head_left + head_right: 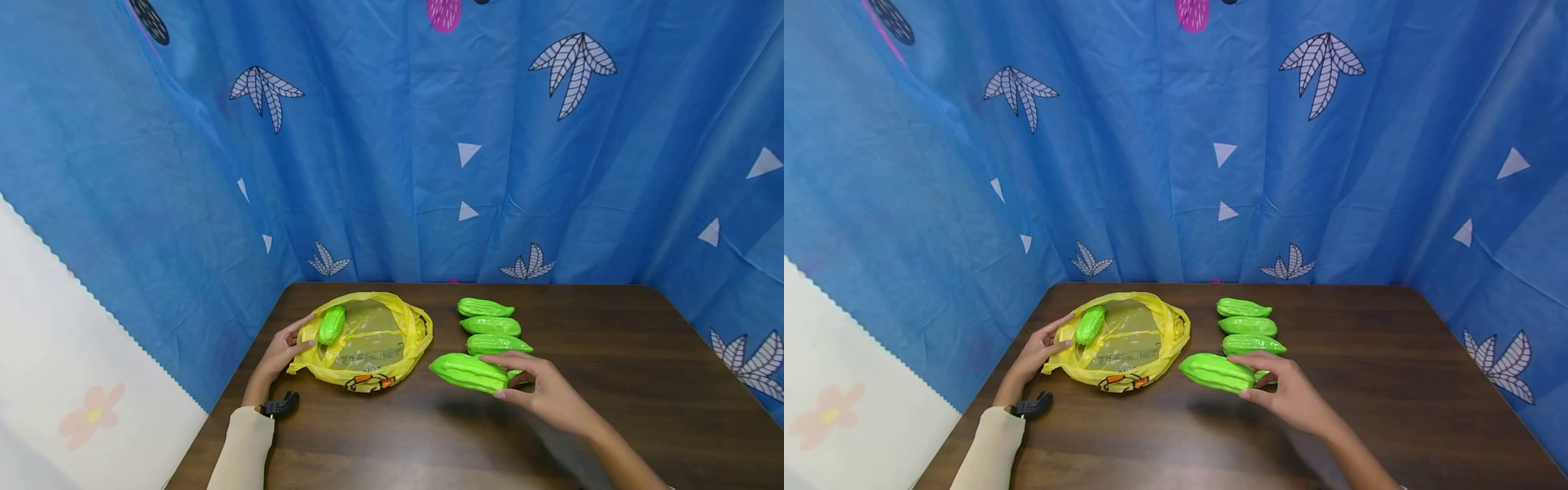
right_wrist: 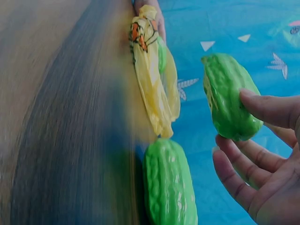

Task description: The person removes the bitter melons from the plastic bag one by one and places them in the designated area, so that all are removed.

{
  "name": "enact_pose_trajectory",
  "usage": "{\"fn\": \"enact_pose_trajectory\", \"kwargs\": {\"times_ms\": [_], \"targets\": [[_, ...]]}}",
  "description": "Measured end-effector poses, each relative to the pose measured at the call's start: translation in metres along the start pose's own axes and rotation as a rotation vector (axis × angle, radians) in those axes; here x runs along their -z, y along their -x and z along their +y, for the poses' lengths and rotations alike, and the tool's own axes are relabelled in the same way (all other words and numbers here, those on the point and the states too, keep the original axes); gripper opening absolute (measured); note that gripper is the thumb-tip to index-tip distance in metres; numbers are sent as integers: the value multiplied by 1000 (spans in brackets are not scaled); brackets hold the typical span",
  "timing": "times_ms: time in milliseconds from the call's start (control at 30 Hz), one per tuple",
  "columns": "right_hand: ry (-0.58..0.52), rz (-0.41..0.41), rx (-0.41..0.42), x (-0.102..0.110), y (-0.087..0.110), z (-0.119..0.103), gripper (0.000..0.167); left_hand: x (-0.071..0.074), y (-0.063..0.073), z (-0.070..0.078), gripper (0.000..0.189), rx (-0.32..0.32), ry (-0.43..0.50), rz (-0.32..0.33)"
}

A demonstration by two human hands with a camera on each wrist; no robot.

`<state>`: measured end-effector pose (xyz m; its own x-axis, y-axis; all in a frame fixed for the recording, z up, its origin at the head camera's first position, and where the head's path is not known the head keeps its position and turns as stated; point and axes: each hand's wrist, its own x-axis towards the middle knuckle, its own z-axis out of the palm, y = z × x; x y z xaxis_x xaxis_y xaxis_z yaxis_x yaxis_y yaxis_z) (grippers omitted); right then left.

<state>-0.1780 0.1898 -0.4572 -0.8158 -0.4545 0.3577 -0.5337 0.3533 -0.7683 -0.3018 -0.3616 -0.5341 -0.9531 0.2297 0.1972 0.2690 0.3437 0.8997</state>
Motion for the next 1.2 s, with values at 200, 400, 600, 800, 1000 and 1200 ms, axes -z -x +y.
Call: {"fn": "enact_pose_trajectory", "kwargs": {"times_ms": [200, 400, 600, 800, 1000, 1200], "targets": [[-5, -59, -76, 10, 4, 9, 49, 0, 0, 9, 62, -5, 51, -12], [-4, -121, -95, 19, 8, 18, 48, 0, -3, 3, 62, -10, 47, -12], [-35, -155, -94, 26, 11, 28, 46, 2, -4, -2, 63, -19, 55, -11], [-126, -202, -118, 32, 15, 37, 45, 1, -3, -2, 63, -14, 43, -10], [-146, -255, -161, 36, 17, 43, 47, 0, -1, -3, 63, -21, 38, -12], [-151, -290, -190, 41, 20, 47, 47, 1, -1, -5, 62, -12, 20, 1]]}}
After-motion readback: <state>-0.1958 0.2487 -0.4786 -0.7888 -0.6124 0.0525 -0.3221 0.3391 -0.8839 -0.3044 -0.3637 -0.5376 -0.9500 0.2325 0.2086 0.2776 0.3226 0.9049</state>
